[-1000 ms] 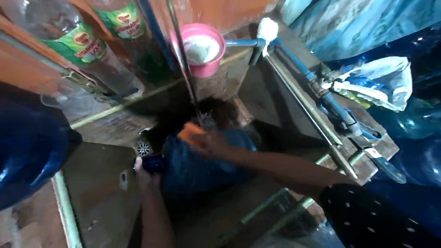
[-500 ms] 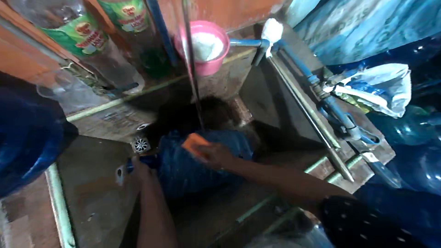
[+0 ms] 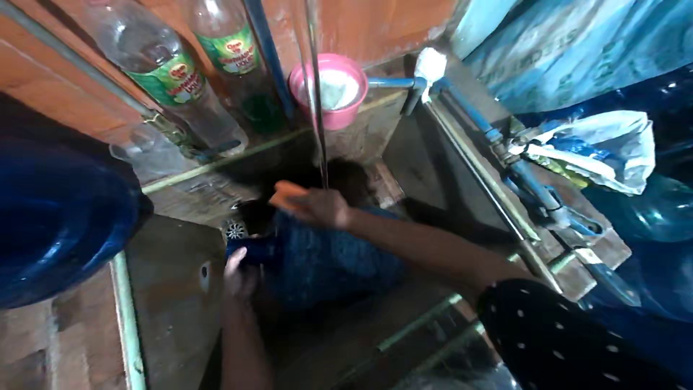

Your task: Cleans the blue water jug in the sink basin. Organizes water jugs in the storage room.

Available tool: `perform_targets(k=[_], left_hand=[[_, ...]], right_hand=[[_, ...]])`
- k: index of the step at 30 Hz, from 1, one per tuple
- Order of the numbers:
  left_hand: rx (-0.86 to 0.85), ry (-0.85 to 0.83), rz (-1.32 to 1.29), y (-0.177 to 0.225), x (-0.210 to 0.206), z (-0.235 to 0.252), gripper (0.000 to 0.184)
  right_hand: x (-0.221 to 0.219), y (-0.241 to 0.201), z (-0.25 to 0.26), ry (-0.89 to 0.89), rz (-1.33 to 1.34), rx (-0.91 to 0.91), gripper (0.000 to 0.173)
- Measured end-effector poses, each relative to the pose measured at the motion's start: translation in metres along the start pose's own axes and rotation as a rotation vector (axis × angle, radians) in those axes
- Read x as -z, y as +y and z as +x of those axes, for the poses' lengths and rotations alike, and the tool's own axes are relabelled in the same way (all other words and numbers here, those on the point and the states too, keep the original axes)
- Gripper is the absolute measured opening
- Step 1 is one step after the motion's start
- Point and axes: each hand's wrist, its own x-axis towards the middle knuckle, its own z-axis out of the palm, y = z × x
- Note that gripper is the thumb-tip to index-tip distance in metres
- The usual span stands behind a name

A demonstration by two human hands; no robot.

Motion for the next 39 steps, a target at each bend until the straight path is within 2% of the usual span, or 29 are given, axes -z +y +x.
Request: perform_targets(k=[2, 3, 4, 6, 8, 10, 12, 14, 15, 17, 19, 22, 23, 24, 26, 28, 29, 30, 31, 32, 33, 34, 35, 36, 38, 39], left_hand=[[0.009, 0.039, -0.025, 0.000, 0.007, -0.005, 0.026], [0.012, 0.091, -0.030, -0.001, 0.009, -0.003, 0.025], [0.027, 0.203, -0.007, -0.004, 0.007, -0.003, 0.025], [0.084, 0.508, 0.107, -0.004, 0.000, 0.004, 0.032], [0.111, 0.682, 0.157, -0.005, -0.006, 0.013, 0.042], [0.098, 0.693, 0.158, -0.005, -0.010, 0.016, 0.027], [0.075, 0.623, 0.081, -0.011, 0.004, 0.008, 0.017], [0.048, 0.585, 0.036, -0.012, 0.030, 0.004, 0.016], [0.052, 0.632, 0.049, -0.016, 0.040, 0.007, 0.017], [0.105, 0.780, 0.150, -0.020, 0.041, 0.007, 0.038], [0.112, 0.849, 0.218, -0.019, 0.032, 0.020, 0.046], [0.104, 0.741, 0.162, -0.012, 0.012, 0.028, 0.035], [0.098, 0.696, 0.110, -0.011, 0.012, 0.028, 0.028], [0.093, 0.649, 0.057, -0.013, 0.020, 0.025, 0.023], [0.077, 0.587, 0.002, -0.020, 0.048, 0.010, 0.018], [0.058, 0.659, 0.013, -0.027, 0.063, 0.006, 0.021], [0.066, 0.739, 0.045, -0.028, 0.059, 0.007, 0.028], [0.083, 0.807, 0.075, -0.026, 0.050, 0.012, 0.037], [0.113, 0.828, 0.096, -0.018, 0.034, 0.018, 0.042], [0.130, 0.797, 0.112, -0.011, 0.020, 0.023, 0.040], [0.111, 0.704, 0.120, -0.006, 0.009, 0.025, 0.035], [0.069, 0.574, 0.102, -0.003, 0.002, 0.027, 0.026], [0.027, 0.422, 0.061, -0.001, -0.002, 0.026, 0.021], [-0.003, 0.273, 0.008, 0.001, -0.003, 0.021, 0.021], [-0.035, 0.074, -0.060, 0.002, 0.004, 0.010, 0.023], [-0.040, 0.103, -0.059, 0.002, 0.008, 0.006, 0.025]], right_hand=[[-0.007, 0.033, 0.019, -0.009, 0.072, -0.171, 0.044], [-0.015, 0.035, 0.011, 0.030, 0.098, -0.168, 0.044], [-0.027, 0.029, -0.007, 0.061, 0.121, -0.095, 0.045], [-0.050, 0.001, -0.044, -0.001, 0.119, 0.124, 0.046], [-0.060, -0.017, -0.047, 0.002, 0.121, 0.267, 0.043], [-0.049, -0.002, -0.018, -0.014, 0.175, 0.085, 0.044], [-0.043, 0.057, -0.011, -0.066, 0.191, -0.188, 0.047], [-0.050, 0.133, -0.056, -0.066, 0.098, -0.392, 0.049], [-0.048, 0.156, -0.085, -0.095, 0.095, -0.504, 0.052], [-0.049, 0.153, -0.130, -0.108, 0.113, -0.568, 0.053], [-0.052, 0.097, -0.124, -0.079, 0.161, -0.396, 0.049], [-0.074, 0.019, -0.059, 0.162, 0.213, 0.072, 0.043], [-0.074, 0.015, -0.037, 0.204, 0.230, 0.102, 0.041], [-0.072, 0.027, -0.028, 0.194, 0.239, 0.043, 0.041], [-0.064, 0.090, -0.047, 0.016, 0.186, -0.219, 0.045], [-0.052, 0.139, -0.081, -0.111, 0.076, -0.401, 0.051], [-0.050, 0.137, -0.097, -0.123, 0.029, -0.394, 0.051], [-0.052, 0.119, -0.107, -0.101, 0.006, -0.308, 0.049], [-0.054, 0.090, -0.107, -0.060, 0.007, -0.150, 0.046], [-0.057, 0.056, -0.098, 0.000, 0.010, 0.040, 0.044], [-0.055, 0.025, -0.078, 0.061, 0.002, 0.206, 0.042], [-0.043, 0.000, -0.050, 0.083, -0.030, 0.288, 0.042], [-0.024, -0.017, -0.019, 0.029, -0.083, 0.260, 0.043], [-0.003, -0.023, 0.011, -0.095, -0.111, 0.148, 0.045], [0.010, 0.013, 0.059, -0.172, -0.074, -0.034, 0.040], [0.000, 0.040, 0.065, -0.153, -0.006, -0.095, 0.038]])
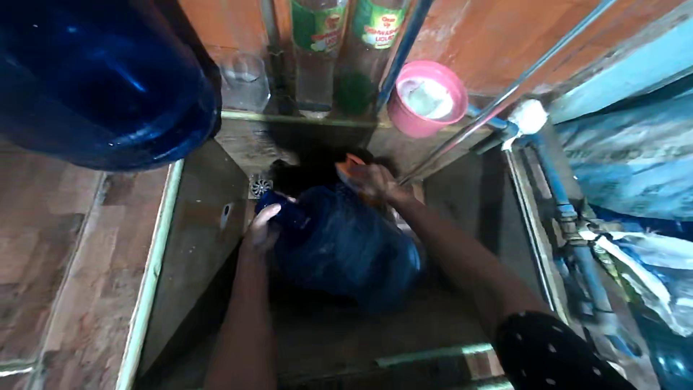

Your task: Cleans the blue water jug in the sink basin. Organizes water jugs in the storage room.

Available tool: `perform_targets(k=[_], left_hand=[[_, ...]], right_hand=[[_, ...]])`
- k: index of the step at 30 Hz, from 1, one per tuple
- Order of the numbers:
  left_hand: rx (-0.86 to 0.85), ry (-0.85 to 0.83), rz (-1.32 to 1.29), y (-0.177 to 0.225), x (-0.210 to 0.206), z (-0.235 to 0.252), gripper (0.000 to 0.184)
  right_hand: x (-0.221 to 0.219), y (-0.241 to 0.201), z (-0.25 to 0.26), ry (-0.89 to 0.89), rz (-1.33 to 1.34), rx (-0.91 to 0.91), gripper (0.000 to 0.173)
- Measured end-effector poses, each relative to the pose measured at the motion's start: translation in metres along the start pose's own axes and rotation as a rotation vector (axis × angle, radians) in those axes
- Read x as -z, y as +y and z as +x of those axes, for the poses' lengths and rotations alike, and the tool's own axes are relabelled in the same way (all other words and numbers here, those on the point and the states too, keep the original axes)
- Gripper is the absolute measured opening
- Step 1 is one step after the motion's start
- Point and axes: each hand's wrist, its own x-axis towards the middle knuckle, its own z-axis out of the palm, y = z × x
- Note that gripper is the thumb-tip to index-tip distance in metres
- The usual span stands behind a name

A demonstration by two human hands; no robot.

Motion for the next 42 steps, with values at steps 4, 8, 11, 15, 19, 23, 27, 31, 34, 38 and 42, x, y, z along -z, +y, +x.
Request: perform_targets(k=[4, 8, 11, 15, 19, 23, 27, 31, 34, 38, 42], left_hand=[[0.117, 0.766, 0.235, -0.002, 0.010, 0.016, 0.057], [0.280, 0.865, 0.279, -0.004, 0.013, 0.013, 0.056], [0.272, 0.855, 0.203, -0.018, 0.045, 0.022, 0.059], [0.368, 0.908, 0.119, -0.027, 0.064, 0.025, 0.064], [0.415, 0.975, 0.084, -0.068, 0.090, 0.013, 0.054], [0.557, 1.070, 0.221, -0.101, 0.127, -0.004, 0.061], [0.546, 1.130, 0.065, -0.080, 0.110, -0.011, 0.055], [0.446, 1.124, 0.029, -0.101, 0.123, -0.006, 0.048], [0.495, 1.195, 0.121, -0.099, 0.121, -0.011, 0.050], [0.569, 1.146, 0.394, -0.098, 0.136, -0.007, 0.054], [0.623, 1.235, 0.349, -0.102, 0.141, 0.007, 0.064]], right_hand=[[-0.070, 0.002, -0.058, 0.072, 0.110, 0.068, 0.044], [-0.083, 0.025, -0.058, 0.047, 0.174, -0.054, 0.045], [-0.075, 0.103, -0.071, -0.010, 0.091, -0.221, 0.047], [-0.078, 0.100, -0.186, 0.091, 0.103, -0.094, 0.042], [-0.078, 0.130, -0.130, 0.125, 0.146, -0.200, 0.044], [-0.085, 0.156, -0.099, 0.106, 0.104, -0.324, 0.046], [-0.087, 0.118, -0.191, 0.120, 0.060, 0.007, 0.043], [-0.083, 0.147, -0.104, 0.145, 0.221, -0.359, 0.047], [-0.133, 0.177, -0.094, -0.114, 0.226, -0.644, 0.046], [-0.137, 0.138, -0.153, -0.554, 0.336, -0.902, 0.031], [-0.079, 0.192, -0.147, -0.259, 1.104, -0.815, 0.033]])
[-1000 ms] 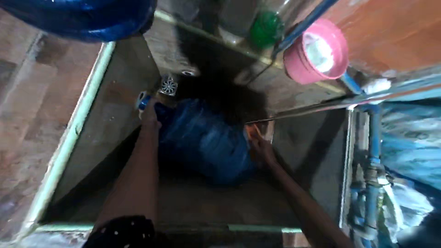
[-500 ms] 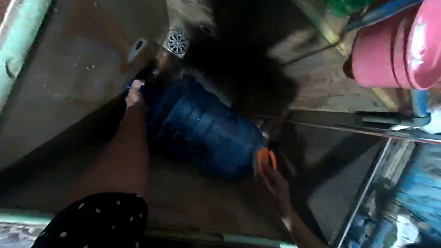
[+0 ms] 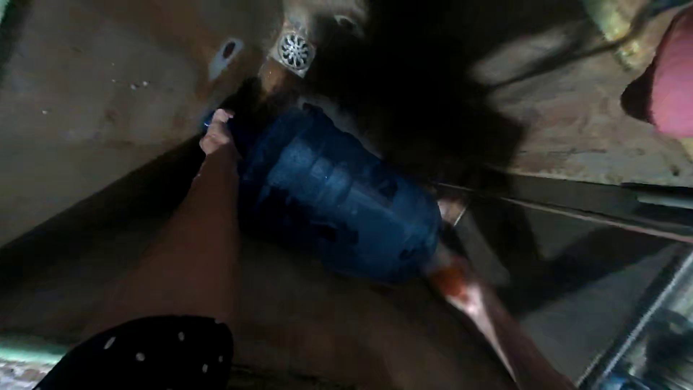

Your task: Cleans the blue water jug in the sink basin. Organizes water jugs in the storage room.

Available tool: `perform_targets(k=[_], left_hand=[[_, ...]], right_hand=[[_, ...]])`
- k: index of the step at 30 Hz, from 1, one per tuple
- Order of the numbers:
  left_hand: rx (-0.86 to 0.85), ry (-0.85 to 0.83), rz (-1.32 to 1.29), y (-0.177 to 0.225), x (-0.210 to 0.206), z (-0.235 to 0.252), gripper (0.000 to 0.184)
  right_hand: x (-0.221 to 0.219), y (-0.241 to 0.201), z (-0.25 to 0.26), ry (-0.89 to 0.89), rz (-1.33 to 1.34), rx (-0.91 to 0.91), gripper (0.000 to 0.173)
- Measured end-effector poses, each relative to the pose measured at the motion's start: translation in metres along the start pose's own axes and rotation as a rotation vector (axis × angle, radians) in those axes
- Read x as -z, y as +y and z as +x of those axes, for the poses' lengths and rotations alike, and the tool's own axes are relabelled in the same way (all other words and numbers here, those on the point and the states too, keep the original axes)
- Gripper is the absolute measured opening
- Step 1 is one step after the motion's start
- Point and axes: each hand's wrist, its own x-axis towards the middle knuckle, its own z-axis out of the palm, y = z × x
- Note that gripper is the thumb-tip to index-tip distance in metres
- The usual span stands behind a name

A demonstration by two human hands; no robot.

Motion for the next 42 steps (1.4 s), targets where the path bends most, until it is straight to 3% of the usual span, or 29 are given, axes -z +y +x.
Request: perform_targets(k=[3, 6, 8, 9, 10, 12, 14, 16, 17, 19, 21, 23, 25, 26, 28, 31, 33, 35, 37, 39, 42], left_hand=[[0.018, -0.018, 0.009, -0.006, 0.003, -0.009, 0.069], [-0.004, 0.002, 0.008, -0.002, 0.008, -0.009, 0.068], [-0.004, -0.004, -0.024, -0.001, 0.006, -0.009, 0.066], [0.010, -0.012, -0.036, 0.002, 0.003, -0.012, 0.066], [0.029, -0.016, -0.050, 0.006, 0.001, -0.015, 0.066], [0.045, -0.016, -0.071, 0.013, -0.001, -0.023, 0.067], [0.018, -0.038, -0.191, 0.021, -0.003, -0.045, 0.068], [-0.065, -0.148, -0.306, 0.037, 0.000, -0.076, 0.066], [-0.141, -0.229, -0.343, 0.045, 0.001, -0.091, 0.063], [-0.341, -0.397, -0.385, 0.056, -0.002, -0.121, 0.046], [-0.561, -0.577, -0.480, 0.076, -0.002, -0.156, 0.027], [-0.640, -0.718, -0.462, 0.103, 0.007, -0.194, 0.040], [-0.718, -0.798, -0.341, 0.117, 0.020, -0.234, 0.051], [-0.781, -0.843, -0.245, 0.118, 0.027, -0.253, 0.055], [-0.957, -0.976, -0.080, 0.105, 0.028, -0.281, 0.056], [-1.143, -1.186, 0.163, 0.072, 0.024, -0.319, 0.057], [-1.201, -1.033, 0.214, 0.056, 0.023, -0.338, 0.063], [-1.215, -0.702, 0.106, 0.042, 0.016, -0.345, 0.069], [-1.186, -0.545, 0.073, 0.038, 0.016, -0.349, 0.071], [-1.193, -0.661, 0.176, 0.036, 0.028, -0.350, 0.071], [-1.258, -0.976, 0.438, 0.034, 0.033, -0.349, 0.074]], right_hand=[[-0.051, -0.035, 0.030, 0.320, -0.151, 0.107, 0.032], [-0.084, -0.003, 0.017, 0.221, -0.498, -0.183, 0.036], [-0.061, 0.035, -0.002, 0.162, -0.408, -0.226, 0.028], [-0.045, 0.034, -0.016, 0.122, -0.277, -0.215, 0.032], [-0.029, 0.024, -0.029, 0.092, -0.172, -0.149, 0.031], [-0.025, -0.014, -0.050, 0.224, -0.272, 0.087, 0.033], [-0.051, -0.037, -0.054, 0.342, -0.662, 0.401, 0.041], [-0.082, -0.050, -0.033, 0.351, -1.053, 0.699, 0.043], [-0.100, -0.065, -0.025, 0.311, -1.119, 0.761, 0.044], [-0.131, -0.097, -0.024, 0.237, -1.047, 0.832, 0.044], [-0.147, -0.110, -0.035, 0.270, -0.959, 1.083, 0.044], [-0.154, -0.094, -0.060, 0.333, -0.928, 1.456, 0.042], [-0.162, -0.076, -0.094, 0.364, -0.985, 1.605, 0.038], [-0.166, -0.077, -0.110, 0.392, -1.027, 1.550, 0.038], [-0.164, -0.110, -0.129, 0.391, -1.092, 1.242, 0.040], [-0.143, -0.156, -0.113, 0.447, -1.102, 0.921, 0.033], [-0.132, -0.133, -0.115, 0.492, -1.014, 0.977, 0.029], [-0.134, -0.071, -0.119, 0.503, -0.890, 1.285, 0.034], [-0.146, -0.027, -0.123, 0.521, -0.744, 1.386, 0.038], [-0.144, -0.042, -0.115, 0.533, -0.738, 1.299, 0.037], [-0.116, -0.109, -0.090, 0.410, -0.737, 0.928, 0.038]])
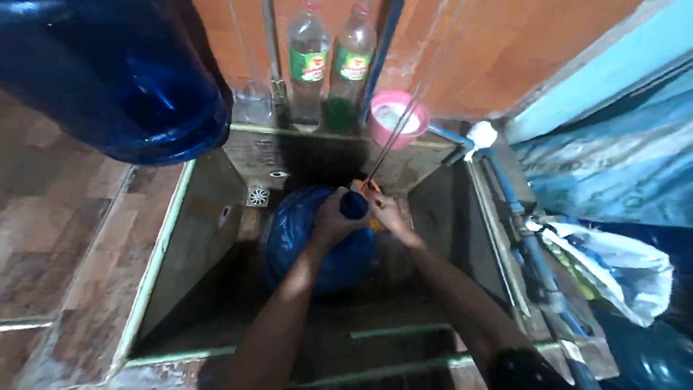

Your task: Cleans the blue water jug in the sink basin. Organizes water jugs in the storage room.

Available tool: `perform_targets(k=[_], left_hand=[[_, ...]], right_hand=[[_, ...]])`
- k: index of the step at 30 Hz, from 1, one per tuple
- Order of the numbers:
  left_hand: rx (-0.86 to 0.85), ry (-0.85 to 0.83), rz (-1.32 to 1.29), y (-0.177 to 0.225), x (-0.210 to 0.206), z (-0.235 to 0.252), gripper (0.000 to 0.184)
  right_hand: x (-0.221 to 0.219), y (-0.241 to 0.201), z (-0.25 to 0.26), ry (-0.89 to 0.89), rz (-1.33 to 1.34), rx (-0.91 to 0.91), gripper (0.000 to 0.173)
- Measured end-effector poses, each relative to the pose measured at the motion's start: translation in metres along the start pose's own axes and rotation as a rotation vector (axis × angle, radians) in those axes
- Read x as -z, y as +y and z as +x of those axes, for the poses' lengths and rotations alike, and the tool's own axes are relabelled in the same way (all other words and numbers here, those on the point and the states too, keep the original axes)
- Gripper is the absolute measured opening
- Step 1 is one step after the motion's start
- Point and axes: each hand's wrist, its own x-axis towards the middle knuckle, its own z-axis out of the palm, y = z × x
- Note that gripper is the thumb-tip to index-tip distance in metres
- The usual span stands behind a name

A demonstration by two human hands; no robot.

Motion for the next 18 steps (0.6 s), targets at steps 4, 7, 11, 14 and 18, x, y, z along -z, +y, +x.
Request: perform_targets(k=[4, 7, 11, 14, 18], left_hand=[[-0.116, 0.129, 0.050, -0.002, -0.010, 0.021, 0.071], [-0.144, 0.097, 0.061, 0.008, -0.027, 0.039, 0.072], [-0.087, -0.264, 0.239, 0.032, -0.033, 0.066, 0.071], [-0.036, -0.080, 0.406, 0.034, -0.038, 0.083, 0.075], [-0.103, 0.083, 0.371, 0.022, -0.026, 0.075, 0.080]], right_hand=[[-0.019, 0.012, -0.033, 0.191, -0.029, 0.087, 0.038], [-0.037, 0.022, -0.082, 0.463, 0.015, 0.277, 0.038], [0.014, 0.031, -0.100, 0.122, -0.088, -0.062, 0.045], [0.056, 0.021, -0.118, -0.161, -0.192, -0.272, 0.046], [0.104, 0.017, -0.135, -0.064, -0.261, -0.241, 0.056]])
